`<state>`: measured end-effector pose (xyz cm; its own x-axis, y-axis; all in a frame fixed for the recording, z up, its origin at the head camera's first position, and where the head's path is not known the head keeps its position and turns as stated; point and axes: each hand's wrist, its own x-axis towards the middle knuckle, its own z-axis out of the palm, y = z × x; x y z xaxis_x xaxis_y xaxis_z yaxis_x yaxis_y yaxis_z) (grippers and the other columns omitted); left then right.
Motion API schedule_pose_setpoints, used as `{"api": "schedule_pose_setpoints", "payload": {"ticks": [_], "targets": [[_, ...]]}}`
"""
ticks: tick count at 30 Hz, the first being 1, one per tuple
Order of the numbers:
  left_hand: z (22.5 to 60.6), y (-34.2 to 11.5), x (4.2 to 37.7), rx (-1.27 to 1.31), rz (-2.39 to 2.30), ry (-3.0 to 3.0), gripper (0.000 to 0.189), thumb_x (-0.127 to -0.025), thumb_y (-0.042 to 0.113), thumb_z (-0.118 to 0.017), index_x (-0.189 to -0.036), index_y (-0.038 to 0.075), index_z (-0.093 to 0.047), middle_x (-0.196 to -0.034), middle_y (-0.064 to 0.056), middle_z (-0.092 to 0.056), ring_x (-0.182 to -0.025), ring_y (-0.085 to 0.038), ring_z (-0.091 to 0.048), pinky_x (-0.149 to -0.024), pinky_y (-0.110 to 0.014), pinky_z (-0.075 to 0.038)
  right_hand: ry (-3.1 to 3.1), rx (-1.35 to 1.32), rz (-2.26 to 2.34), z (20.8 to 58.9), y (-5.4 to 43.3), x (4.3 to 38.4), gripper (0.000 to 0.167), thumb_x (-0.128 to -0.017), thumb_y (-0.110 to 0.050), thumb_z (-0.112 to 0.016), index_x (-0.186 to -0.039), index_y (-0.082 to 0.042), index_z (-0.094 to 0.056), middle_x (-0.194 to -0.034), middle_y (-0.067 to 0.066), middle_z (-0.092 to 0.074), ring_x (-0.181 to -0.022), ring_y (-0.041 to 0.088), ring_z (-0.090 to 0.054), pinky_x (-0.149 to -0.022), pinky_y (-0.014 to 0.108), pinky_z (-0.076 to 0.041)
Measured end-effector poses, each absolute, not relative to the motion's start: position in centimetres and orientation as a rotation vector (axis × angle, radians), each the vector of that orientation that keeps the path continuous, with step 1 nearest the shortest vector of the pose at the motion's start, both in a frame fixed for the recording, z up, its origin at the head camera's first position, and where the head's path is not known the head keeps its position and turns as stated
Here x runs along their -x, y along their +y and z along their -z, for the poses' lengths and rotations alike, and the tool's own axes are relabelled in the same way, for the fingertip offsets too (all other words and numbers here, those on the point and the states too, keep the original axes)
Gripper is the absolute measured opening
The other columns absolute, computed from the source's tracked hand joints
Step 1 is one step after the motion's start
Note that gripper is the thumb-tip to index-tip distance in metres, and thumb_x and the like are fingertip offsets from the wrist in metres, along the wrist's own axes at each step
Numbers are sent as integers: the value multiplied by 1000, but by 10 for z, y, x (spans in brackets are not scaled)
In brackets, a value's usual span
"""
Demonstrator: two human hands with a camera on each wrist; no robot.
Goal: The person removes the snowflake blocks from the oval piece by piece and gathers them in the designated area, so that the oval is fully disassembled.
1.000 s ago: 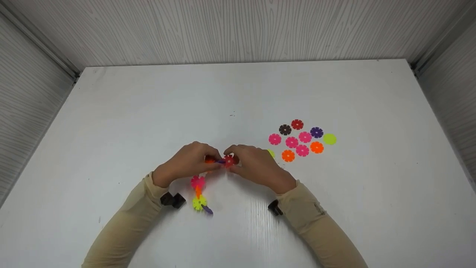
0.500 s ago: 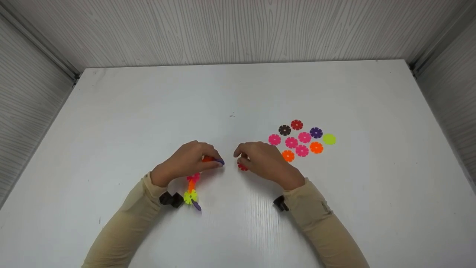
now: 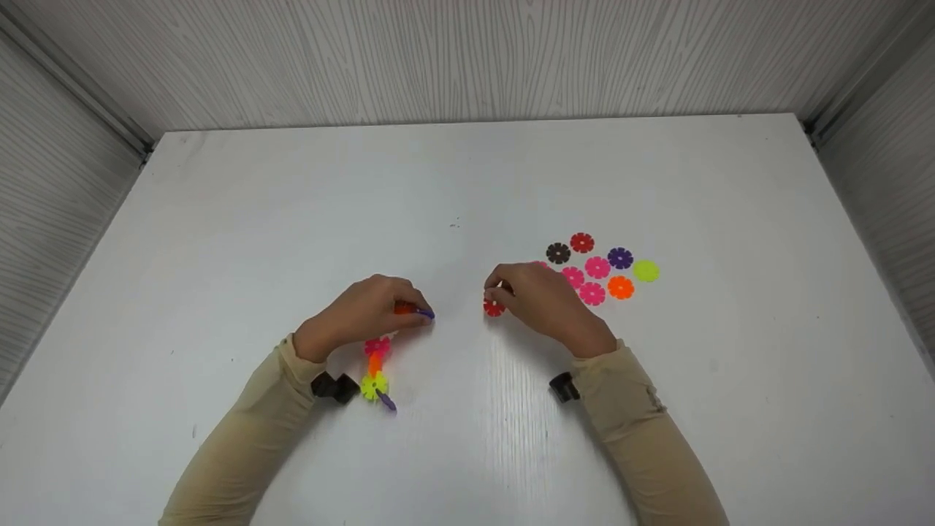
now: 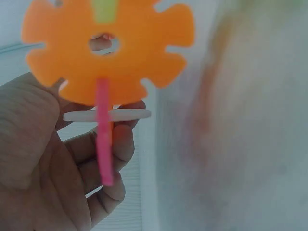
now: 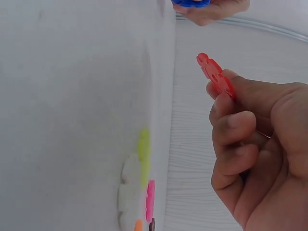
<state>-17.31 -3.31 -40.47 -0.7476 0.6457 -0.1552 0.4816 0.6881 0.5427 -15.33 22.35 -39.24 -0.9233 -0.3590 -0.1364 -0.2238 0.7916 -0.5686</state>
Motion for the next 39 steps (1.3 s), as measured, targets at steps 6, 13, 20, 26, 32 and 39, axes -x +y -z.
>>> {"api": "schedule_pose_setpoints", "payload": {"ticks": [6, 13, 20, 26, 32, 39], "targets": [[409, -35, 177, -848, -802, 2486, 19, -89, 24, -69, -101, 10, -76, -97, -2, -73, -81, -13, -58, -74, -25, -48, 2716, 414, 912, 396, 236, 161, 17, -95, -15, -61, -108, -6, -69, -86, 6, -65, -73, 18, -50, -63, 21, -43], [408, -37, 178, -828, -863, 2452, 24, -90, 20, -68, -107, 4, -71, -103, -8, -69, -89, -18, -58, -83, -30, -50, 2688, 340, 996, 396, 244, 165, 19, -96, -14, -58, -110, -5, -66, -86, 9, -62, -74, 20, -52, -64, 19, -45], [404, -38, 176, -795, -879, 2436, 27, -89, 21, -70, -110, 4, -69, -106, -8, -66, -94, -19, -57, -87, -31, -49, 2661, 327, 1000, 399, 249, 168, 21, -98, -9, -54, -116, -1, -63, -89, 12, -63, -79, 21, -58, -68, 15, -47], [402, -39, 176, -798, -855, 2414, 34, -87, 20, -71, -116, 2, -66, -109, -10, -64, -97, -20, -55, -89, -32, -48, 2628, 305, 1011, 400, 253, 168, 28, -97, -7, -55, -124, -2, -59, -100, 14, -63, -88, 23, -59, -71, 12, -48], [399, -41, 175, -767, -822, 2400, 38, -86, 19, -72, -119, 2, -64, -110, -9, -62, -100, -20, -54, -90, -32, -47, 2632, 263, 994, 399, 256, 168, 34, -94, -7, -59, -127, -4, -57, -109, 16, -60, -95, 26, -56, -70, 13, -48], [391, -41, 170, -665, -635, 2440, 47, -85, 24, -74, -126, 5, -60, -113, -12, -58, -96, -22, -53, -88, -34, -47, 2638, 219, 1002, 399, 256, 169, 35, -95, -4, -56, -129, -3, -54, -113, 18, -59, -97, 28, -55, -69, 14, -47]]}}
